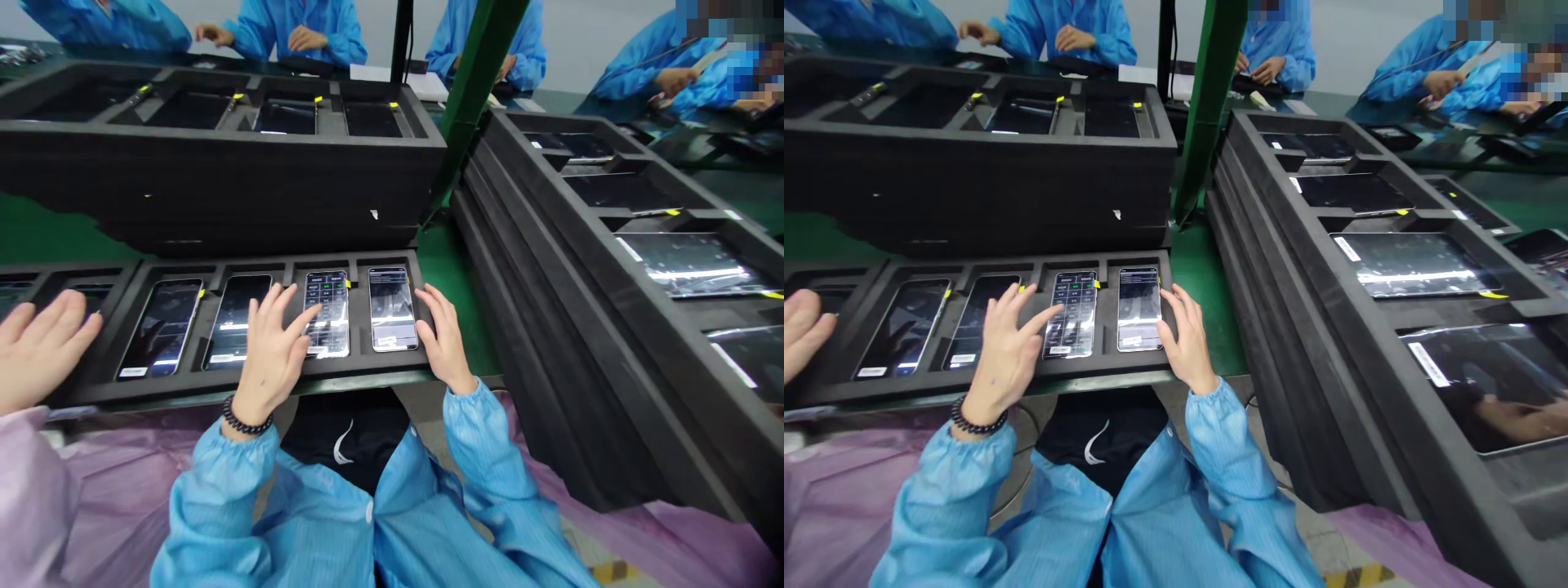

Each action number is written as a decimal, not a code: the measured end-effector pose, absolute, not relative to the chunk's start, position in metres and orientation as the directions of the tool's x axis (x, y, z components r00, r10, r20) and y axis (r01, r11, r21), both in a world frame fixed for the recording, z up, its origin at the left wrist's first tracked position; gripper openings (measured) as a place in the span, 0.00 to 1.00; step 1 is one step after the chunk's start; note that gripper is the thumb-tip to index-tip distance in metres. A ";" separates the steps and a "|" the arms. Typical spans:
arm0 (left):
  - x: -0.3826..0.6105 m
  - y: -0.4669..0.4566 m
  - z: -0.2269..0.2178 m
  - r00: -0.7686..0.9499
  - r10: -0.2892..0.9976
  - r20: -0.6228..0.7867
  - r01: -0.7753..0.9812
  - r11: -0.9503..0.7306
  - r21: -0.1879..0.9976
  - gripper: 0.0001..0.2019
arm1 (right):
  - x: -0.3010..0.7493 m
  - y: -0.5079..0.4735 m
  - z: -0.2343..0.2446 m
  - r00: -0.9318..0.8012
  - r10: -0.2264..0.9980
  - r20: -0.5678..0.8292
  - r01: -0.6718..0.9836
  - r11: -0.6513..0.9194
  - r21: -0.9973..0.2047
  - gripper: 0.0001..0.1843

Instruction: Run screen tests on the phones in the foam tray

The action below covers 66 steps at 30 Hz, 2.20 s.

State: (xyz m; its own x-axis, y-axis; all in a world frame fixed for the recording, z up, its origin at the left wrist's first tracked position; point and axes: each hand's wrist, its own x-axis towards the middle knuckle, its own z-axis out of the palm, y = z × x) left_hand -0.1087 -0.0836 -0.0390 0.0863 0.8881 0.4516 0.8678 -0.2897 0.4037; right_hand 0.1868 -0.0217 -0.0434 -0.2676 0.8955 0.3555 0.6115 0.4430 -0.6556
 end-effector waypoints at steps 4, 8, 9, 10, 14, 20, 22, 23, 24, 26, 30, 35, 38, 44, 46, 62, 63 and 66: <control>-0.092 -0.057 -0.037 0.108 0.937 0.333 0.900 -0.234 0.367 0.27 | 0.187 -0.023 -0.044 -0.253 0.900 0.355 0.595 0.434 -0.677 0.29; -0.089 -0.053 -0.036 0.112 0.940 0.322 0.903 -0.231 0.362 0.26 | 0.187 -0.024 -0.044 -0.242 0.904 0.352 0.586 0.426 -0.690 0.28; -0.091 -0.055 -0.036 0.101 0.937 0.335 0.901 -0.229 0.367 0.26 | 0.187 -0.024 -0.044 -0.241 0.905 0.350 0.583 0.424 -0.693 0.28; -0.092 -0.057 -0.035 0.092 0.933 0.347 0.900 -0.227 0.372 0.25 | 0.187 -0.024 -0.044 -0.239 0.906 0.349 0.580 0.421 -0.697 0.28; -0.092 -0.062 -0.035 0.130 0.940 0.316 0.901 -0.245 0.358 0.25 | 0.187 -0.024 -0.044 -0.226 0.908 0.352 0.560 0.417 -0.716 0.26; -0.102 -0.066 -0.031 -0.012 0.918 0.396 0.873 -0.183 0.453 0.26 | 0.187 -0.024 -0.047 -0.210 0.909 0.360 0.521 0.416 -0.745 0.24; -0.133 -0.071 -0.032 -0.159 0.880 0.448 0.880 -0.079 0.468 0.27 | 0.188 -0.024 -0.047 -0.210 0.912 0.353 0.517 0.410 -0.752 0.25; -0.154 -0.074 -0.034 -0.221 0.869 0.443 0.896 0.001 0.444 0.28 | 0.188 -0.023 -0.048 -0.211 0.915 0.345 0.511 0.404 -0.759 0.25; -0.177 -0.075 -0.036 -0.279 0.857 0.433 0.900 0.077 0.428 0.29 | 0.189 -0.023 -0.048 -0.209 0.919 0.335 0.499 0.395 -0.771 0.26; -0.223 -0.077 -0.040 -0.325 0.902 0.283 0.888 0.189 0.419 0.32 | 0.190 -0.021 -0.048 -0.197 0.932 0.306 0.459 0.363 -0.811 0.30; -0.277 -0.072 -0.045 -0.528 0.831 0.173 0.805 0.424 0.416 0.44 | 0.190 -0.017 -0.044 -0.150 0.953 0.265 0.389 0.303 -0.870 0.35; -0.279 -0.065 -0.041 -0.608 0.786 0.109 0.757 0.533 0.379 0.43 | 0.191 -0.015 -0.032 -0.150 0.946 0.289 0.468 0.325 -0.822 0.40; -0.280 -0.069 -0.037 -0.644 0.761 0.077 0.728 0.578 0.370 0.41 | 0.201 -0.011 -0.029 -0.079 0.952 0.294 0.560 0.287 -0.778 0.42; -0.276 -0.078 -0.026 -0.539 0.841 0.044 0.773 0.474 0.420 0.25 | 0.225 0.000 -0.030 0.143 0.961 0.236 0.825 0.016 -0.565 0.37; -0.268 -0.082 -0.026 -0.535 0.841 0.080 0.776 0.453 0.439 0.24 | 0.228 0.000 -0.031 0.126 0.951 0.284 0.845 0.047 -0.533 0.33; -0.252 -0.074 -0.017 -0.630 0.555 0.543 0.752 0.264 0.604 0.22 | 0.190 0.020 -0.017 0.248 0.678 0.692 0.764 0.303 -0.570 0.20; -0.251 -0.072 -0.020 -0.642 0.536 0.548 0.744 0.265 0.613 0.23 | 0.190 0.021 -0.015 0.254 0.647 0.719 0.768 0.318 -0.557 0.20; -0.249 -0.072 -0.027 -0.691 0.469 0.550 0.706 0.275 0.652 0.26 | 0.189 0.027 -0.008 0.265 0.568 0.779 0.786 0.341 -0.516 0.19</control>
State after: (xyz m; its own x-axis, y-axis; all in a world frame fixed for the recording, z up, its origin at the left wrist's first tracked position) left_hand -0.2494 -0.0720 -0.0272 -0.6911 0.4688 0.5501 0.7061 0.2754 0.6524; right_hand 0.1887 0.0271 -0.0078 0.2651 0.5681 0.7791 0.7855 0.3413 -0.5162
